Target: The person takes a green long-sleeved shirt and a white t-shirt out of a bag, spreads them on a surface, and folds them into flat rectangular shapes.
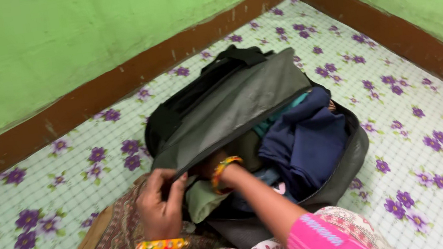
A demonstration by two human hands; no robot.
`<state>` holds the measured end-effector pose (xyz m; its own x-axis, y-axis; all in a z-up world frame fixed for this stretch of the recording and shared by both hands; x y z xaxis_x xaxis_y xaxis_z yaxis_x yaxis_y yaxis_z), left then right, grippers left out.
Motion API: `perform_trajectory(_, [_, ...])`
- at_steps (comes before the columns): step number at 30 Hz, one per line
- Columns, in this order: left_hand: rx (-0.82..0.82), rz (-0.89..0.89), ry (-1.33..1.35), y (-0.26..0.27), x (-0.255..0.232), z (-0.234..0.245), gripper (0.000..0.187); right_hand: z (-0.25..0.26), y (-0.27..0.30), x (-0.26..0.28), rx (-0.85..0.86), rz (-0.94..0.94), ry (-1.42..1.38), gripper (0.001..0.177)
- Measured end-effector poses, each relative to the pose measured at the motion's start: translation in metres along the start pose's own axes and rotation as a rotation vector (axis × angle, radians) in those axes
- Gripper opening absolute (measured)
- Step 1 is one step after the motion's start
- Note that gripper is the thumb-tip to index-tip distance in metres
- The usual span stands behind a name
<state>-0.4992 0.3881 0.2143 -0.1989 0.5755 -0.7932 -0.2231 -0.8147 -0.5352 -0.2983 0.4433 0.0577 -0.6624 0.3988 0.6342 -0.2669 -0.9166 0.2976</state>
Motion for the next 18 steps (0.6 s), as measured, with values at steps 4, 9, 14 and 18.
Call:
perform_trajectory(4, [0.021,0.096,0.104,-0.004,0.008,-0.005,0.010,-0.031,-0.010,0.017,0.094,0.126,0.509,0.060])
perform_trajectory(9, [0.024,0.093,-0.023,-0.003,0.010,-0.002,0.012,0.015,0.056,0.060,-0.048,-0.088,0.390,0.045])
perform_trajectory(14, [0.028,0.033,0.000,0.007,0.029,0.000,0.012,0.061,0.133,0.094,-0.830,0.642,0.360,0.025])
perform_trajectory(18, [0.018,0.042,0.009,0.011,0.036,-0.024,0.012,0.020,0.153,0.084,-0.273,0.644,0.572,0.015])
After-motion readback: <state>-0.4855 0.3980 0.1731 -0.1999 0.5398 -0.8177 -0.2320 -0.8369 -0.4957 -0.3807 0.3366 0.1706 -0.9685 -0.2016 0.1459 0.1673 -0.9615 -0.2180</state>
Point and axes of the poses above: each hand's wrist, its own y-axis away from the middle knuckle, its own z-axis out of the back of the hand, x = y × z, the point moved 3 cm from there along -y, towards the middle knuckle, and after that the axes turned 6 degrees about -z, right-handed, at the moved point
